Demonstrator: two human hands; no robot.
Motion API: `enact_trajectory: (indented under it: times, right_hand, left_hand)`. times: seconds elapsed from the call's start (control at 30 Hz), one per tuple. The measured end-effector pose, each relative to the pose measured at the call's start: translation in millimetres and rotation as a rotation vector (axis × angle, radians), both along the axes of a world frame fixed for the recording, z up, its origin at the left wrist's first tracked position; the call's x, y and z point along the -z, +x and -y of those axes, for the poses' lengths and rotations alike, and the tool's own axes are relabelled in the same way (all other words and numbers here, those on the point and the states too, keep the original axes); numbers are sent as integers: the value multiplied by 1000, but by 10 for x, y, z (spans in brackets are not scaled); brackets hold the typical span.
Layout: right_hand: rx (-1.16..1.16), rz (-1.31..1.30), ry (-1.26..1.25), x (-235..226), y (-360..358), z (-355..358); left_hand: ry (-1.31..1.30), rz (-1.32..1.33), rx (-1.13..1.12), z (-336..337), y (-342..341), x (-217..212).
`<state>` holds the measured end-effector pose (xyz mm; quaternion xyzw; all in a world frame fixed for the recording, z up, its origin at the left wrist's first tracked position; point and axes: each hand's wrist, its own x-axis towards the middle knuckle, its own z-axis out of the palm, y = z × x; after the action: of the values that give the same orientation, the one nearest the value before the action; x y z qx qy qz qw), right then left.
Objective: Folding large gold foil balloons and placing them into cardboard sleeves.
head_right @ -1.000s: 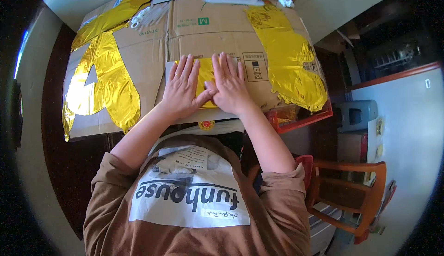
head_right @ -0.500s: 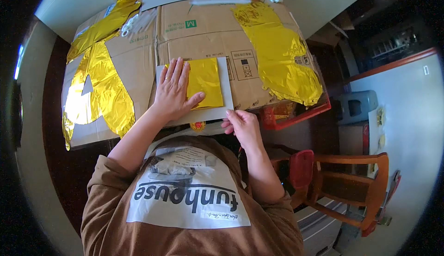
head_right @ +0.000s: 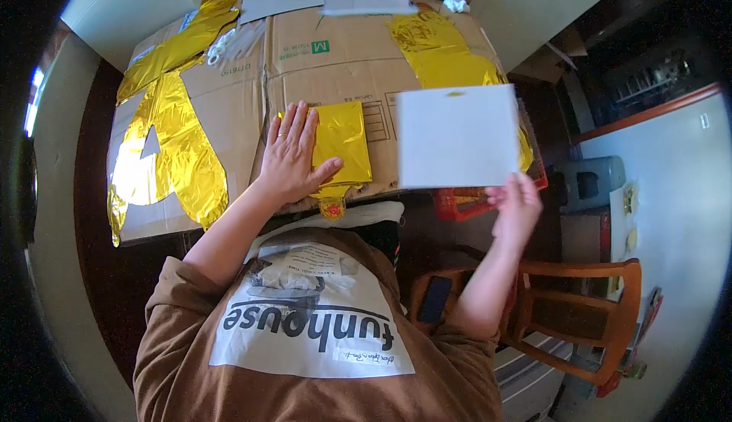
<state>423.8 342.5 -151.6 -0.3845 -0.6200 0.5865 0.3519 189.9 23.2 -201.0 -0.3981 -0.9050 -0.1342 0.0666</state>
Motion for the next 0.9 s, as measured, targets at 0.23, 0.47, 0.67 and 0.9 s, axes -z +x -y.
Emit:
enact_trajectory:
  times: [0.23, 0.47, 0.67, 0.9]
  right_hand:
    - [-195, -320, -96, -158, -878, -197]
    - [-340, 112, -69, 272, -2267, 508]
    - [-698, 529, 670, 126, -1978, 692]
    - [-1081, 874, 258, -153, -1550, 644]
  left_hand:
    - [21, 18, 12, 24, -19, -16]
    - [45, 33, 7, 44, -11, -49]
    - [83, 3, 0, 56, 8, -3]
    - [72, 34, 36, 73, 38, -46]
